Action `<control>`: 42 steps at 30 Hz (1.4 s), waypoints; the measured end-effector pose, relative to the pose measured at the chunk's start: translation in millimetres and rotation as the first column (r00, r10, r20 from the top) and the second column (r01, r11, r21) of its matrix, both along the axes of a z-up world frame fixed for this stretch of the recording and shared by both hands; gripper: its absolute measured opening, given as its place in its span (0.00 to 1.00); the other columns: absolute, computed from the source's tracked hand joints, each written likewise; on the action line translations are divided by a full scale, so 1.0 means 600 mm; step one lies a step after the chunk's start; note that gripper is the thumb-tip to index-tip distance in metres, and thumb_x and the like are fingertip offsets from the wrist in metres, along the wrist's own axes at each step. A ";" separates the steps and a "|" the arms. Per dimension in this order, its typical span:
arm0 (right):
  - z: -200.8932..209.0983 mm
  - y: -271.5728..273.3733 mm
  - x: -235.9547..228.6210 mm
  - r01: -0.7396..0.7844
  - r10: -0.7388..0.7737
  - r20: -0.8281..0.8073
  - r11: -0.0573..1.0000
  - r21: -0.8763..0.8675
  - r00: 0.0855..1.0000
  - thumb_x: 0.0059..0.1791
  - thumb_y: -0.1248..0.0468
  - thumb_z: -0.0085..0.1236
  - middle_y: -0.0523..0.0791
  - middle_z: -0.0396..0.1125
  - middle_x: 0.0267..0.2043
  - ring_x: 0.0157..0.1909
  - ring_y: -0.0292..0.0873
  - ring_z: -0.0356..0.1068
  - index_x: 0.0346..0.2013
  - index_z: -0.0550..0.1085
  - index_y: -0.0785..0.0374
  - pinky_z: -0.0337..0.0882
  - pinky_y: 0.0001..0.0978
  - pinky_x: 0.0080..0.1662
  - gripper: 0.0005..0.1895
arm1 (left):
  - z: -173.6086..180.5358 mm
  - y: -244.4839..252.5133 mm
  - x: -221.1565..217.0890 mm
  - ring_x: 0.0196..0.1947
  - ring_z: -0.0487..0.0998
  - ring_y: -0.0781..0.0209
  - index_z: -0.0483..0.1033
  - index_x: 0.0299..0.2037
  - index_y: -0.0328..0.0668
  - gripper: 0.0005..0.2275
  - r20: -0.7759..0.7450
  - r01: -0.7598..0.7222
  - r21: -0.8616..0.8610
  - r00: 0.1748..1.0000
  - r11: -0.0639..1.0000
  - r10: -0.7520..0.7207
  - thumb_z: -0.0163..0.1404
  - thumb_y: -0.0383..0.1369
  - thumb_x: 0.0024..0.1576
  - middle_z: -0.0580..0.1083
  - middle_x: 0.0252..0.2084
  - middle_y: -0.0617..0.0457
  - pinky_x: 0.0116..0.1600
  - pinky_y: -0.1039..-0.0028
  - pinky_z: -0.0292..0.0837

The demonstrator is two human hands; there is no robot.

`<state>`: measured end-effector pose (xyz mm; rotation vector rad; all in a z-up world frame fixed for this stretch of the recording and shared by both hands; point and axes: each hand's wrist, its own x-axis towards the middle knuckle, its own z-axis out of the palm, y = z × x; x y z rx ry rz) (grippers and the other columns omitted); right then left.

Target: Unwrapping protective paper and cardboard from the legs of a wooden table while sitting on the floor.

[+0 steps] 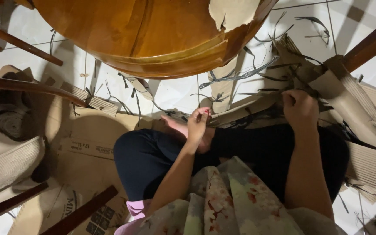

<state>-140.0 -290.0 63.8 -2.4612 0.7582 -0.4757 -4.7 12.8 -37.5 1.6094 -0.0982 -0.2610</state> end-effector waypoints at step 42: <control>-0.207 0.081 0.166 -0.072 0.194 -0.567 0.970 0.231 0.801 0.50 0.51 0.56 0.49 0.78 0.48 0.56 0.55 0.75 0.49 0.82 0.49 0.75 0.49 0.56 0.17 | -0.068 0.021 0.042 0.46 0.82 0.38 0.82 0.48 0.51 0.12 -0.147 0.378 0.753 0.895 0.539 -0.422 0.49 0.41 0.60 0.81 0.41 0.42 0.52 0.56 0.79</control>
